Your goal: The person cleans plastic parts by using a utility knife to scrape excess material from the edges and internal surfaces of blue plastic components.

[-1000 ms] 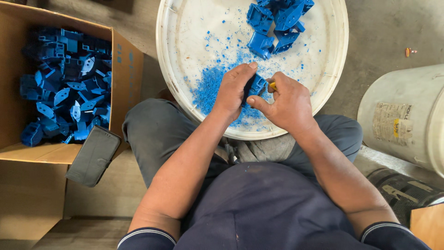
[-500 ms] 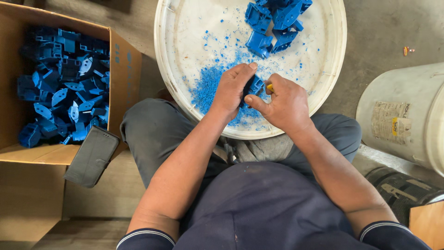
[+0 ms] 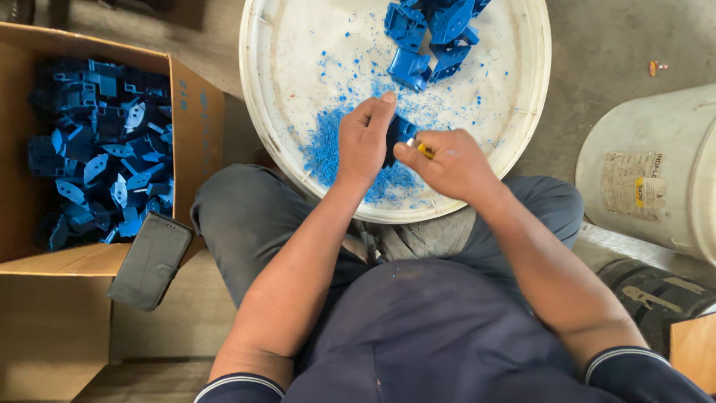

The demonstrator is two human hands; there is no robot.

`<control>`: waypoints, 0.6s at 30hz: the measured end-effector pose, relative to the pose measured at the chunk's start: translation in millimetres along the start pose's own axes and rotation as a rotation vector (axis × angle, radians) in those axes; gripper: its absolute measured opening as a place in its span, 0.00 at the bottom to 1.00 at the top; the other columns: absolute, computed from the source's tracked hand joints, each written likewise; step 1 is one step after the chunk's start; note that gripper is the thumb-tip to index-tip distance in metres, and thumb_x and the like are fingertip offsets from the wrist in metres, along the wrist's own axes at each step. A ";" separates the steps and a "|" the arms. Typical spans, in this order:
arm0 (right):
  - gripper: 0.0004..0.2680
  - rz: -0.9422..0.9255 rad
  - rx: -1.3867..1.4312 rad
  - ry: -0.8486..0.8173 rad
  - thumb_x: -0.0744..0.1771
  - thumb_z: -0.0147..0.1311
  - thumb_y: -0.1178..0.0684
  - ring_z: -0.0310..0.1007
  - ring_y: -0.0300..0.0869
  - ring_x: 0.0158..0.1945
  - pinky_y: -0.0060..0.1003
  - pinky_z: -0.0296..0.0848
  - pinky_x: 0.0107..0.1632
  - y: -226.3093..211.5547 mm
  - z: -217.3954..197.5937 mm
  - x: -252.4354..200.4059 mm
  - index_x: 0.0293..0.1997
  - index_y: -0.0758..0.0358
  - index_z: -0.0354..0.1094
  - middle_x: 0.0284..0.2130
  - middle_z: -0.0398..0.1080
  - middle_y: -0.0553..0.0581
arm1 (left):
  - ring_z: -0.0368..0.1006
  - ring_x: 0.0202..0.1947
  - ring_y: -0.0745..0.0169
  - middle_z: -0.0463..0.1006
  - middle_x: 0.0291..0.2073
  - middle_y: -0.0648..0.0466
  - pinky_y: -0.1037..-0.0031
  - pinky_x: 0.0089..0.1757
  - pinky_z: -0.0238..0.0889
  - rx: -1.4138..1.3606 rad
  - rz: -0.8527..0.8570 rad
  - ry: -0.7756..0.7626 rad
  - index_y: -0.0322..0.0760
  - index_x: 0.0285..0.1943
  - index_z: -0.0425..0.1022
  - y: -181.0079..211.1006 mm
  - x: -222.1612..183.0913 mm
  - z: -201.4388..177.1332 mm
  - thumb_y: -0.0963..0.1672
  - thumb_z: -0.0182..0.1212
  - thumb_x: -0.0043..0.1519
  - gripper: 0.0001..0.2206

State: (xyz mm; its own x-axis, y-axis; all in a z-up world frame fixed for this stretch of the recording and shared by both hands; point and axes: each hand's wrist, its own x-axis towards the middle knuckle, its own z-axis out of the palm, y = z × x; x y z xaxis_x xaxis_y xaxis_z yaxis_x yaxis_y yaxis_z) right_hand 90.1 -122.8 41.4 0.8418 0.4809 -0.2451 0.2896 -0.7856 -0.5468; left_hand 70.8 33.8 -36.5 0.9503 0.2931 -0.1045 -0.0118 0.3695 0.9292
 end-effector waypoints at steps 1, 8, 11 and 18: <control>0.19 0.020 0.008 0.024 0.67 0.59 0.33 0.69 0.56 0.24 0.47 0.65 0.29 -2.1 1.5 -1.9 0.29 0.63 0.71 0.18 0.67 0.61 | 0.55 0.27 0.76 0.63 0.22 0.64 0.75 0.31 0.51 -0.022 0.000 0.020 0.36 0.26 0.68 -1.8 0.7 -0.8 0.47 0.56 0.70 0.18; 0.21 -0.054 -0.175 0.208 0.63 0.64 0.32 0.73 0.57 0.30 0.50 0.69 0.33 -20.7 -4.0 -2.7 0.36 0.66 0.71 0.24 0.70 0.63 | 0.51 0.29 0.76 0.58 0.23 0.64 0.74 0.31 0.48 0.006 0.057 0.055 0.36 0.27 0.63 -6.6 -1.1 -5.0 0.47 0.51 0.73 0.19; 0.21 -0.088 -0.266 0.210 0.63 0.65 0.34 0.73 0.59 0.32 0.52 0.69 0.35 -22.8 -6.6 -1.8 0.37 0.68 0.70 0.27 0.70 0.63 | 0.51 0.27 0.76 0.58 0.21 0.63 0.74 0.29 0.48 0.051 0.043 0.053 0.36 0.26 0.63 -4.7 -1.6 -0.9 0.47 0.53 0.72 0.19; 0.19 -0.072 -0.258 0.238 0.62 0.67 0.38 0.75 0.58 0.35 0.51 0.71 0.36 -26.1 -1.8 -1.4 0.37 0.69 0.68 0.29 0.73 0.65 | 0.53 0.25 0.75 0.61 0.20 0.61 0.72 0.28 0.51 0.071 0.031 0.048 0.34 0.26 0.65 4.3 -4.1 1.6 0.47 0.55 0.70 0.18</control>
State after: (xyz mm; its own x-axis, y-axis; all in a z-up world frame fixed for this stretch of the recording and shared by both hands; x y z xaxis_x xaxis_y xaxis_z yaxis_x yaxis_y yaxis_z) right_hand 82.2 -103.7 57.5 0.8888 0.4583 -0.0038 0.4318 -0.8400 -0.3285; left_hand 67.4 32.8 -31.5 0.9339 0.3459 -0.0901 -0.0178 0.2966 0.9548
